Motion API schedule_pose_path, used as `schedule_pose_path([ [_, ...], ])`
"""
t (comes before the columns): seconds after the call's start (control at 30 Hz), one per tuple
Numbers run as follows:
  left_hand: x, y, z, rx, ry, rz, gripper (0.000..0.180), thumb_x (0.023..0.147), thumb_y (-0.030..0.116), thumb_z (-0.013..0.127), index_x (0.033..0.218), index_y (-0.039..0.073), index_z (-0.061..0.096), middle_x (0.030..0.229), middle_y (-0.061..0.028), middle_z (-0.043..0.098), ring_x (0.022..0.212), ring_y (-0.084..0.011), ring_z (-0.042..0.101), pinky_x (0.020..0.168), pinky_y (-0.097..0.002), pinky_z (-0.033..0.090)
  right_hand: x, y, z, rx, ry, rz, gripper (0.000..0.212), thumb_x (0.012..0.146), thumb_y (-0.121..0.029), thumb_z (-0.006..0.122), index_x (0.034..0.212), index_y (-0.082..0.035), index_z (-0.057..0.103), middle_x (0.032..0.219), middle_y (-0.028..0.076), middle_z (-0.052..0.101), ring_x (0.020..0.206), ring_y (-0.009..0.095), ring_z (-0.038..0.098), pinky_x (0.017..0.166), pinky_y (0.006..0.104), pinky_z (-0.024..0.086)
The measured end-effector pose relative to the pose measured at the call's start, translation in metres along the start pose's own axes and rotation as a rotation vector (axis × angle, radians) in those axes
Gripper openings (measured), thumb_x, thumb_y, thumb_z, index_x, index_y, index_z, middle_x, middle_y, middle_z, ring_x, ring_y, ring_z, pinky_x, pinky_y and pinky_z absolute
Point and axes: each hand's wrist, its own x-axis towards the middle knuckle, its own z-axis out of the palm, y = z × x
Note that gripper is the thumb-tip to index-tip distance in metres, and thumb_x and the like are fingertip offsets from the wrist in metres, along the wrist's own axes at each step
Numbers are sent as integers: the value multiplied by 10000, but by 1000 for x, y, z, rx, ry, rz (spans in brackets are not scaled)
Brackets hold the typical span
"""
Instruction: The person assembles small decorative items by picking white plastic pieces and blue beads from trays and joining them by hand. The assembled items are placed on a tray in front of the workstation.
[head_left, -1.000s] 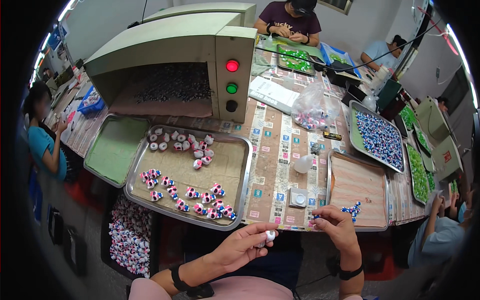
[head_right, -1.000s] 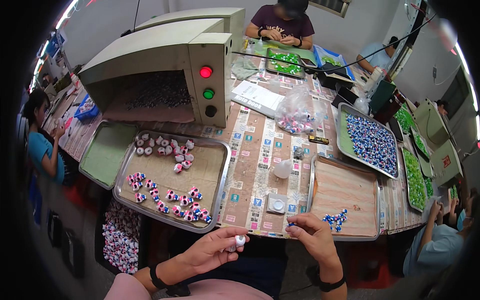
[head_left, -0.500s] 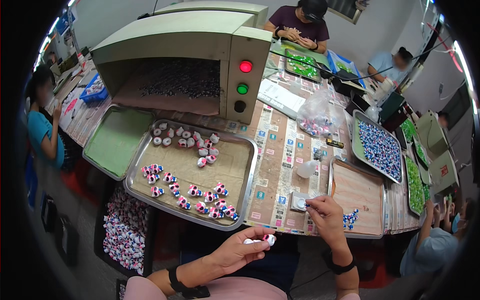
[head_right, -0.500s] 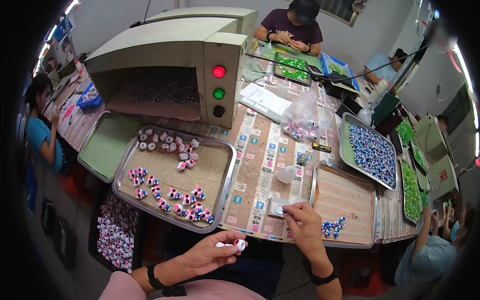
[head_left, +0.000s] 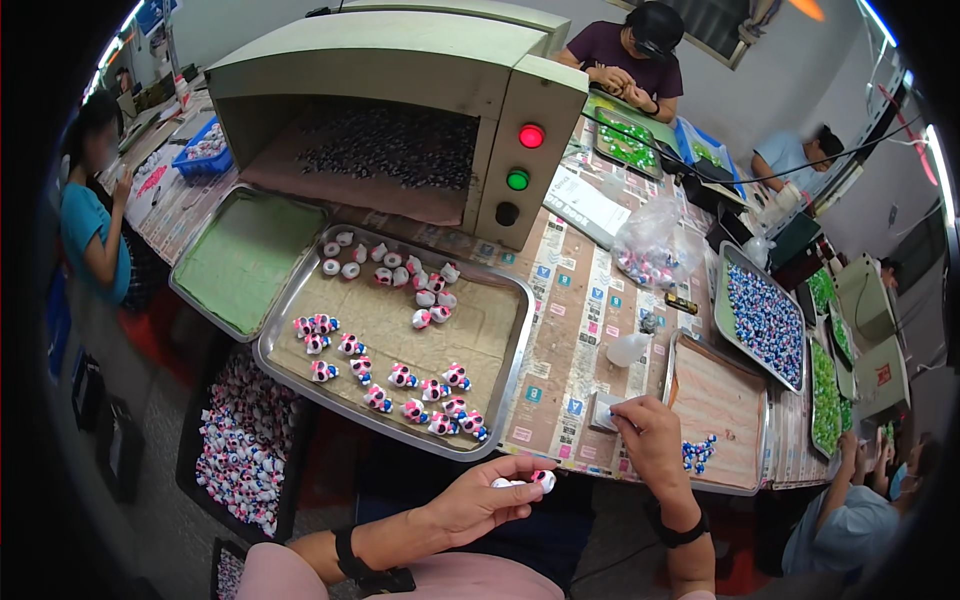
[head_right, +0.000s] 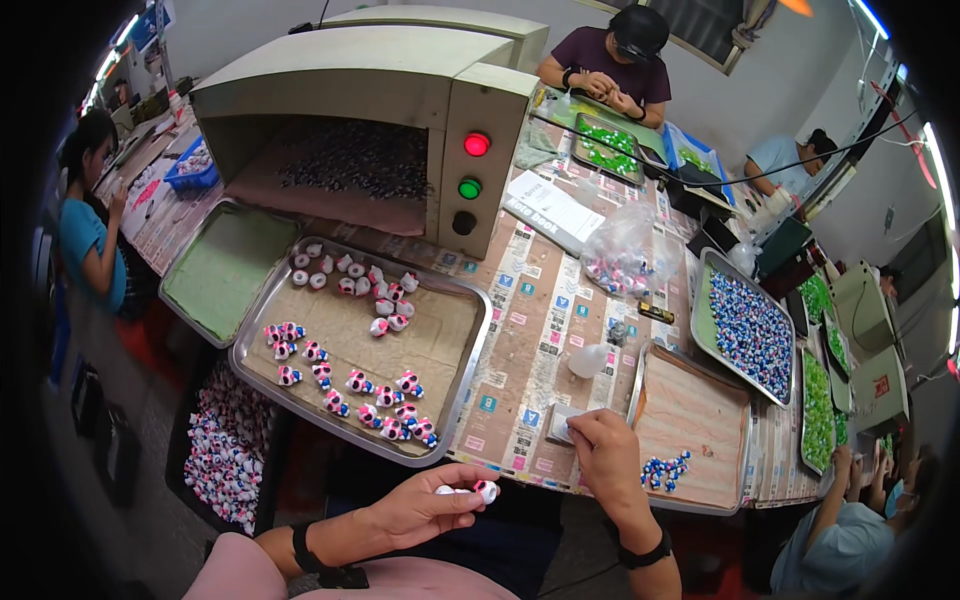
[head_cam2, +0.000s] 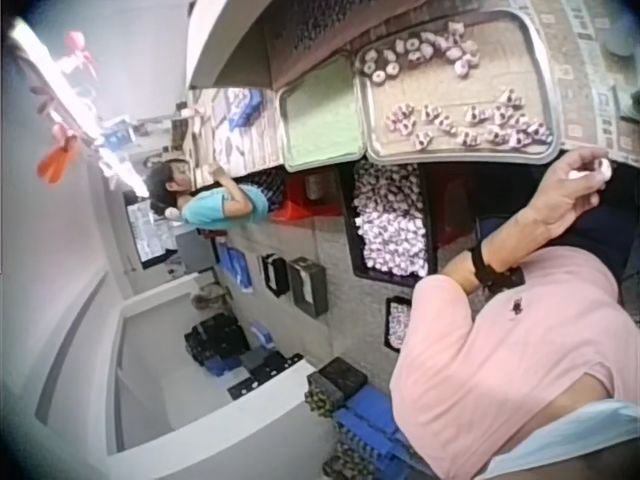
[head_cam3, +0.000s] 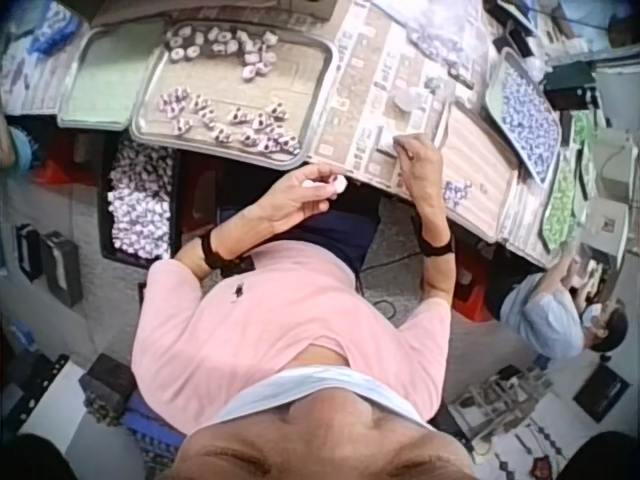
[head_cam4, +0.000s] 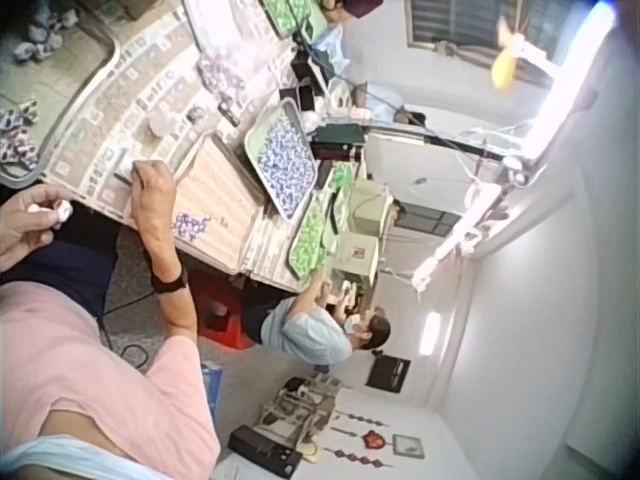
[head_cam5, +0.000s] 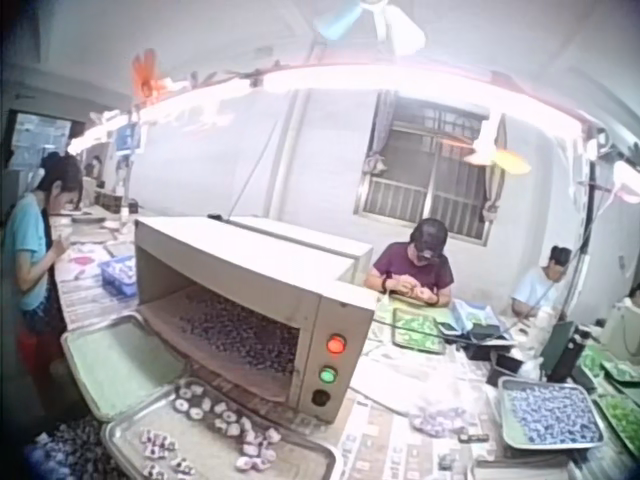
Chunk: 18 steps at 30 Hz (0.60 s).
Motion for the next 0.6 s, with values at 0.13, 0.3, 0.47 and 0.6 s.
schedule_pose_path([
  [0.13, 0, 1, 2, 4, 14, -5, 386, 935, 62, 641, 1307, 37, 543, 1059, -3, 613, 882, -55, 571, 712, -199, 489, -1, 0, 0, -1, 22, -5, 103, 790, -12, 706, 892, -17, 717, 822, 127, 655, 780, 304, 652, 706, 374, 514],
  [0.3, 4, -4, -2, -5, 5, 18, 370, 943, 66, 631, 1302, 41, 545, 1065, -7, 616, 913, -60, 585, 729, -201, 500, -7, -22, -13, 100, 44, 32, 114, 804, -4, 708, 916, -14, 724, 848, 117, 674, 738, 238, 664, 637, 315, 520],
  [0.47, 8, -6, 0, -46, 27, 13, 337, 953, 70, 614, 1284, 49, 552, 1086, -17, 623, 975, -72, 605, 788, -208, 528, -23, -49, -26, 311, -71, 93, 152, 804, -15, 734, 956, -21, 737, 898, 100, 698, 728, 150, 654, 621, 251, 515],
  [0.6, 10, -9, -3, -17, 27, 17, 316, 953, 72, 614, 1264, 53, 559, 1099, -24, 626, 994, -75, 610, 808, -214, 535, -40, -60, -19, 573, -131, 123, 161, 821, -37, 744, 981, -18, 735, 901, 92, 697, 743, 110, 639, 629, 225, 502],
])
